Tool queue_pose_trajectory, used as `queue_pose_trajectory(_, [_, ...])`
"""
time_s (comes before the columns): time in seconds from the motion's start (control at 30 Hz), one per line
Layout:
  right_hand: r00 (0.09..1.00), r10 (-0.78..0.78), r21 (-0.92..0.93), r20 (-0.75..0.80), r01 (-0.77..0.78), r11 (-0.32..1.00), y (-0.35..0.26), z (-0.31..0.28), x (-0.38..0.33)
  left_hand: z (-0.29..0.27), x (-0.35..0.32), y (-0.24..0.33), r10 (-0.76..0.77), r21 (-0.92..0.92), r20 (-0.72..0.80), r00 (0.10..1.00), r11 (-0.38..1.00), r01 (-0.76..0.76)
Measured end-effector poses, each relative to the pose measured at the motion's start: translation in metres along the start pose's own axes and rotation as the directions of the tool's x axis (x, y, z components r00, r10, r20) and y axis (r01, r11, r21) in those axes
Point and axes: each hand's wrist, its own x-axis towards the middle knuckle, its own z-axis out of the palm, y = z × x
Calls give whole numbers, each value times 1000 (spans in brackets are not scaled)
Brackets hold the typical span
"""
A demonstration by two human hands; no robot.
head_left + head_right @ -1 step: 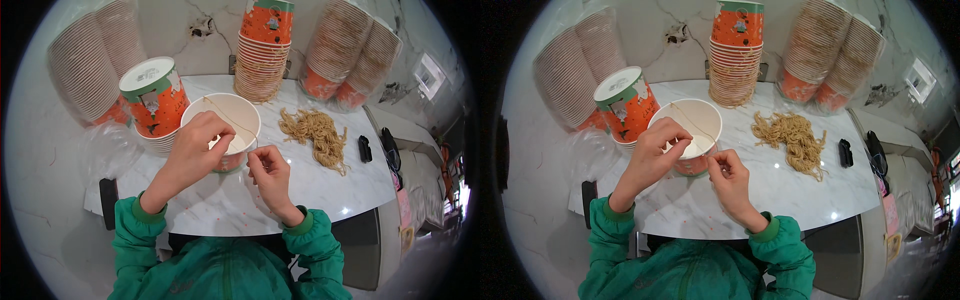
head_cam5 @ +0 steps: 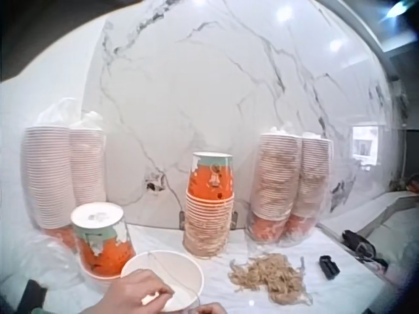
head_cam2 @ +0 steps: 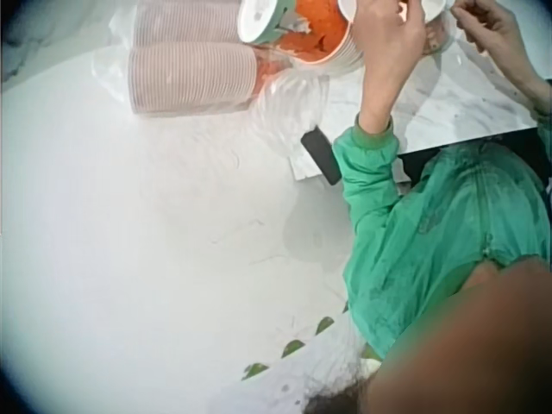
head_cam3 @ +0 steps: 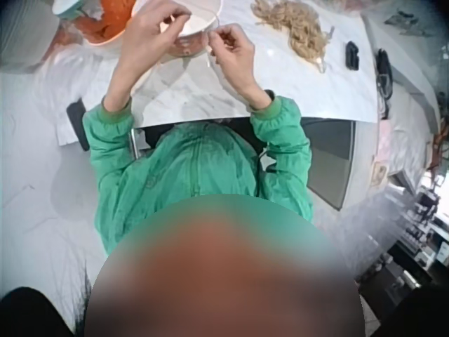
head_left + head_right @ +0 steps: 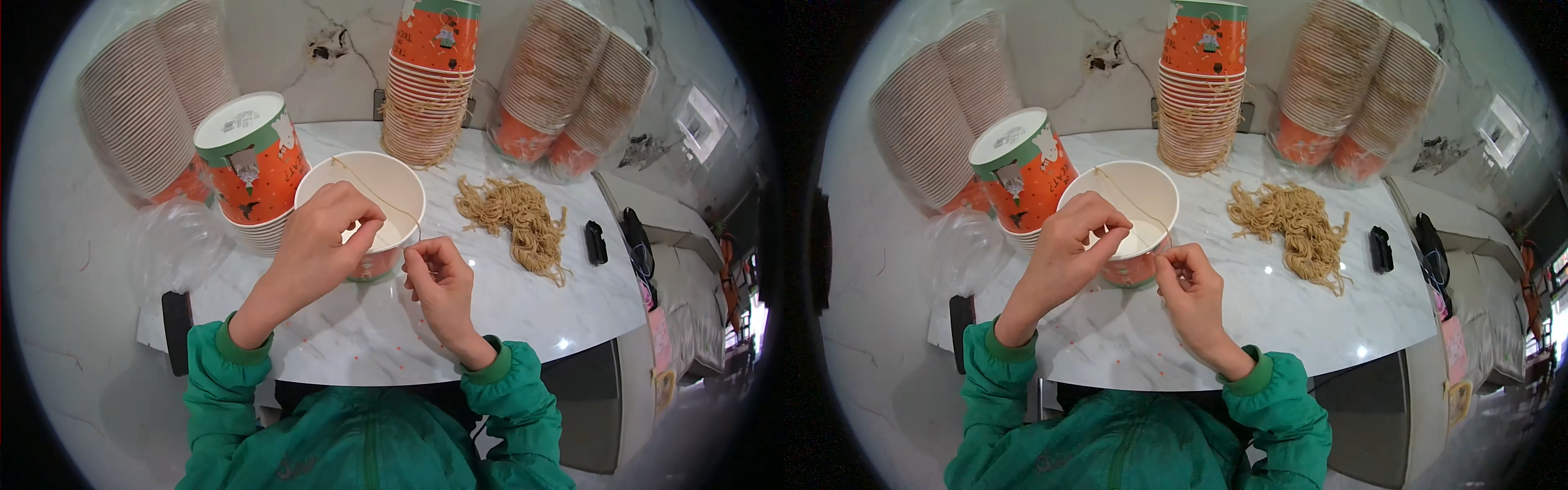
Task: Attaching thin elastic strings to festive paper cups by threading them through pre-punched holes.
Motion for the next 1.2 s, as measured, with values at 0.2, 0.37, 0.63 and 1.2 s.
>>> queue_pose_trajectory(0.2, [1000, 24, 8, 5, -24, 1000, 2, 2, 2, 1, 10, -13, -112, -48, 163, 980, 991, 121])
queue_pose_trajectory(0.37, [1000, -3, 27, 4, 3, 1000, 3, 8, 1, -7, 28, -21, -166, -141, 416, 894, 960, 244])
queue_pose_trajectory(0.63, [998, 44, 59, -43, -42, 997, 1, 13, -1, -4, 53, -31, -23, -224, 649, 760, 949, 220])
queue_pose_trajectory(1.2, [999, -29, -38, -28, 28, 999, 4, 13, 3, 4, 63, -47, 5, -260, 769, 639, 916, 305])
